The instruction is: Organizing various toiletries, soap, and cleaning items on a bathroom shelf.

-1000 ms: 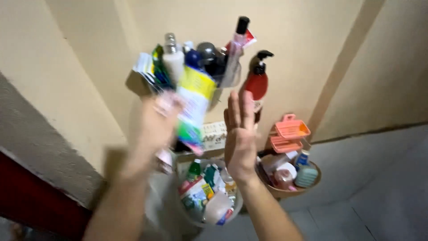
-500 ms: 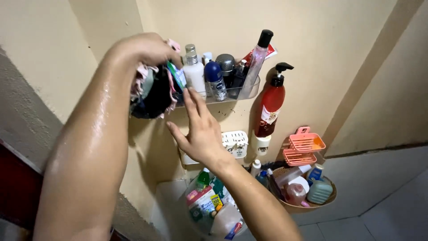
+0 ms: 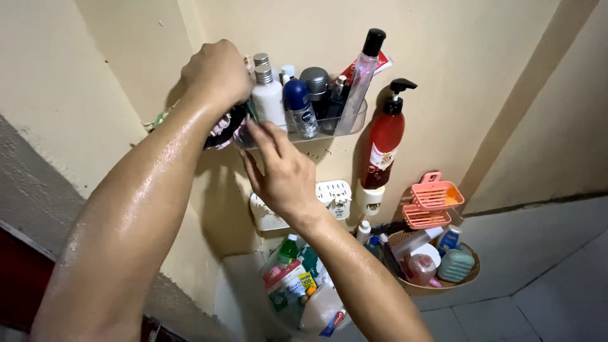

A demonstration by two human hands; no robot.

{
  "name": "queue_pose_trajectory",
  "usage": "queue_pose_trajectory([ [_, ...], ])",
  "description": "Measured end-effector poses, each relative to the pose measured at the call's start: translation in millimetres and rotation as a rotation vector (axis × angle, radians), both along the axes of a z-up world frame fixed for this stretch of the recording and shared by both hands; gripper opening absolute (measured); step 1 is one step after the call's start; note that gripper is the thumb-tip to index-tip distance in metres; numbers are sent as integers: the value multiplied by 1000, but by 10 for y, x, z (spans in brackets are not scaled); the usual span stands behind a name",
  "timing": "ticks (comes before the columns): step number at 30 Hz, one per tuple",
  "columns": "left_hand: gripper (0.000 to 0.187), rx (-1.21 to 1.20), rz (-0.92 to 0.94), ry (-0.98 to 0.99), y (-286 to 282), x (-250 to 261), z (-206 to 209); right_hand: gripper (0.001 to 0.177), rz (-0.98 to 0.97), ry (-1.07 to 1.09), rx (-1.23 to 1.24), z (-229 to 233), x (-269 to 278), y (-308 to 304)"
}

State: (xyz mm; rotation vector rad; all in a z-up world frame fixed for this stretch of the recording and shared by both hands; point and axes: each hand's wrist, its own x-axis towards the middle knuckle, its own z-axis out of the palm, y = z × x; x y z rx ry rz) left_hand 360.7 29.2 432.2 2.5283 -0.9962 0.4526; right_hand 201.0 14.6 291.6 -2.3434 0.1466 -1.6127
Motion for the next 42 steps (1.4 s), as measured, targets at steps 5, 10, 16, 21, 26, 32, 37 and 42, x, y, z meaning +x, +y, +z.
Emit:
queue_pose_trajectory([
  [5, 35, -41, -33, 5, 21, 35, -20, 53, -282, 80, -243, 63, 34, 12],
  [10, 44, 231, -121, 74, -87, 461, 53, 54, -287, 106, -278, 13, 30, -85],
  [16, 33, 157, -70, -32, 16, 73, 69, 63, -236, 124, -253, -35, 87, -121],
  [21, 28, 250, -74, 178, -116, 290, 0, 63, -211, 188, -201, -51, 104, -172],
  [26, 27, 166, -124, -161, 47, 38, 9, 61, -230, 147, -347, -62, 147, -178],
  [32, 32, 138, -99, 246, 208, -70, 238, 56, -338, 97, -404, -31, 139, -129],
  [37, 26, 53, -104, 77, 241, -178, 160, 53, -347, 14, -422, -83, 167, -143],
  [42, 20, 51, -142, -4, 209, -159, 102, 59, -353, 60, -462, -132, 168, -175],
])
